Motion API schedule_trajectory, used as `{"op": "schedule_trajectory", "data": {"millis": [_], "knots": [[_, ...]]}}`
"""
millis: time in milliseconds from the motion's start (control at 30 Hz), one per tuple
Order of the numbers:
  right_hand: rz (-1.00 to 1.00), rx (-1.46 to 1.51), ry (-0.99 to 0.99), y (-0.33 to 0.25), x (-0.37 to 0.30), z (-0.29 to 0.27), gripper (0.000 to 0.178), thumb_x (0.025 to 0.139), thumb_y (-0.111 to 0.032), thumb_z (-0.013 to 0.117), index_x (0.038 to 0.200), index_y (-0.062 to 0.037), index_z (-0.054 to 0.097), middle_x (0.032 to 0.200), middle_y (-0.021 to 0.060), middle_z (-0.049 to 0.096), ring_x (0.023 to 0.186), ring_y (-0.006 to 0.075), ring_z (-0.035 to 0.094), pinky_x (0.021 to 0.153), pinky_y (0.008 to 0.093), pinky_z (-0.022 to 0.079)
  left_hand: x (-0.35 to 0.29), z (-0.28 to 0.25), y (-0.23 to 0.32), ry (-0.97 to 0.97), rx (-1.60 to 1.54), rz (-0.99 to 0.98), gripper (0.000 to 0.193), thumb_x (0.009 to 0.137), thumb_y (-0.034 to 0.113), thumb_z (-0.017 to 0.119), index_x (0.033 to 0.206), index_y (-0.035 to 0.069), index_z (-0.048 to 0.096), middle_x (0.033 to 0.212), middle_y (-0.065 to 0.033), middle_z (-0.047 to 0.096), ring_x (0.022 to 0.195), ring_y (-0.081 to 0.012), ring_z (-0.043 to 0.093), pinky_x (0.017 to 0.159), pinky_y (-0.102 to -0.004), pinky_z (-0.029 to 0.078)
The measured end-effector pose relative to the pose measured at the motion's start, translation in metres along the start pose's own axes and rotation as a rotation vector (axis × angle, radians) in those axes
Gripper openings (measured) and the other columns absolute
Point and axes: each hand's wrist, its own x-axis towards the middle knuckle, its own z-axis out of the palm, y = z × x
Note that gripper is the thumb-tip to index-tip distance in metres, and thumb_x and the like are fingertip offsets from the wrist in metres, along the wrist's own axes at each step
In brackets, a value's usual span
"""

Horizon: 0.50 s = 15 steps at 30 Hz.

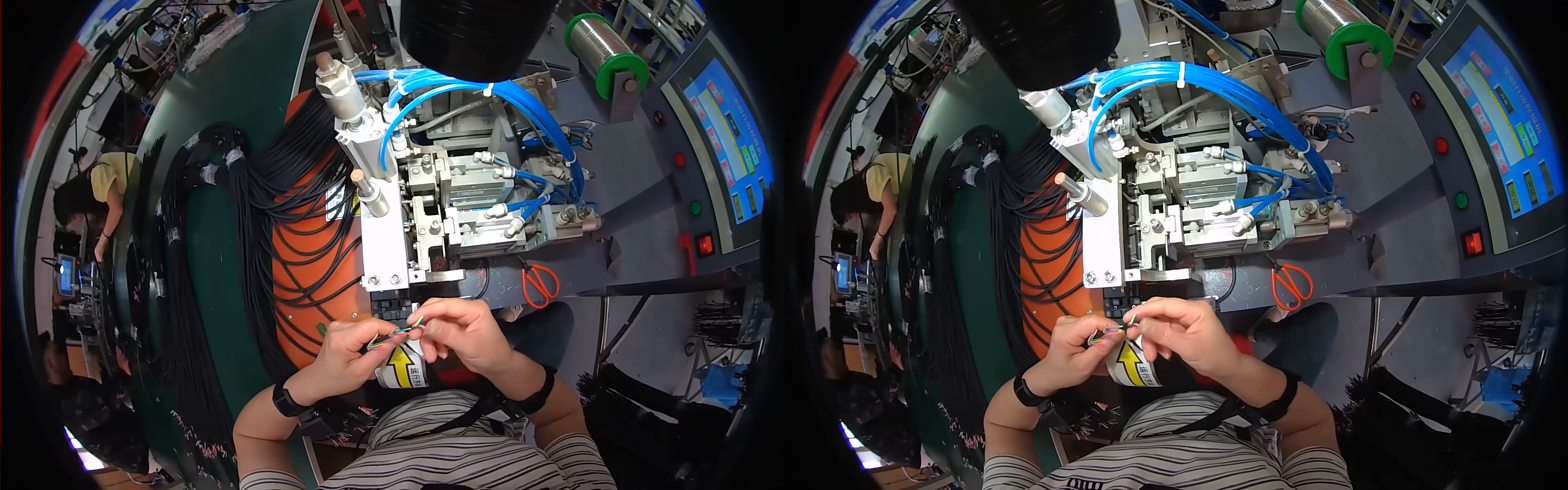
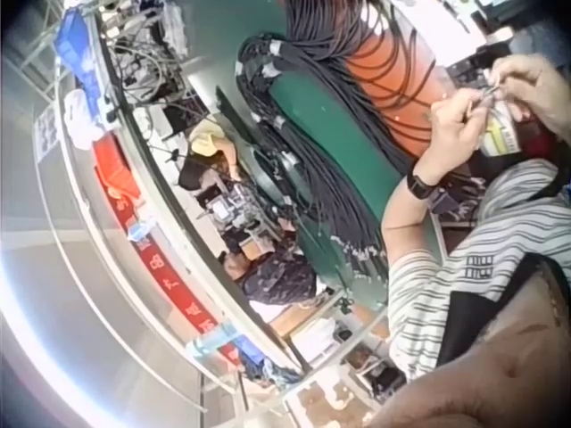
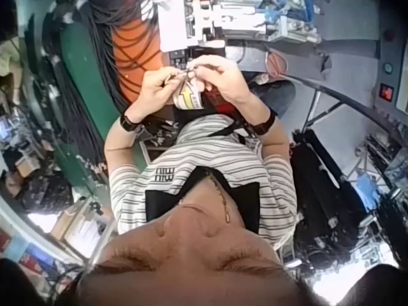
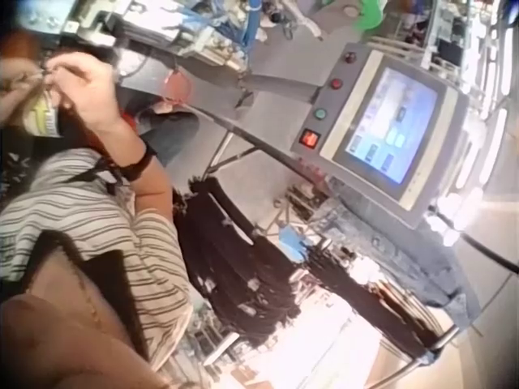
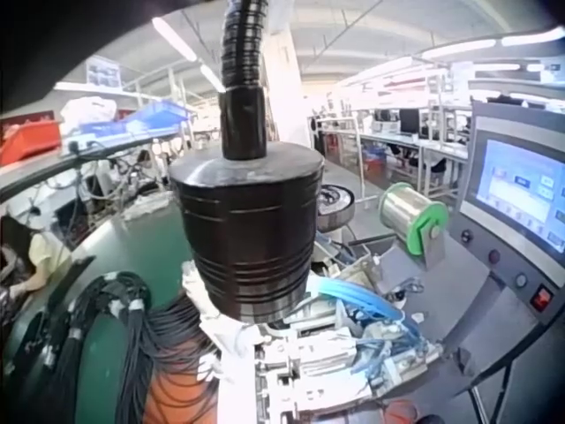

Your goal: The person operates a control panel, inserts wires into a machine by hand, and then gathers the processed cables into a bundle.

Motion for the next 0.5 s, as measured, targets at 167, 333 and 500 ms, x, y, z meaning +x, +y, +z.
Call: {"op": "schedule_trajectory", "data": {"millis": [167,333,500], "knots": [[-0.319,-0.376,0.001,0.016,0.000,-0.001,0.019,0.091,-0.002,0.066,0.109,0.0031,0.065,0.104,0.0124,0.064,0.079,0.0123,0.063,0.066,0.0212,0.050,0.008,0.011,-0.006,0.023,0.077,0.290,0.027,0.082,0.003,0.070,0.108,0.000,0.063,0.068,-0.0077,0.064,0.055,-0.0234,0.063,0.051,-0.0305,0.048],[-0.354,-0.500,0.208,0.029,-0.001,0.015,0.024,0.088,0.000,0.069,0.112,0.0039,0.064,0.108,0.0133,0.062,0.085,0.0138,0.063,0.070,0.0229,0.051,0.001,0.015,0.011,0.081,0.520,0.306,0.029,0.079,0.003,0.070,0.106,-0.001,0.061,0.069,-0.0092,0.061,0.056,-0.0268,0.062,0.050,-0.0346,0.048],[-0.755,-1.087,0.314,0.029,-0.004,0.028,0.025,0.090,-0.002,0.067,0.115,0.0021,0.066,0.108,0.0107,0.062,0.088,0.0093,0.061,0.068,0.0228,0.048,-0.003,0.013,0.009,0.069,0.310,0.155,0.024,0.077,0.003,0.070,0.099,0.000,0.059,0.069,-0.0114,0.061,0.057,-0.0293,0.062,0.050,-0.0371,0.048]]}}
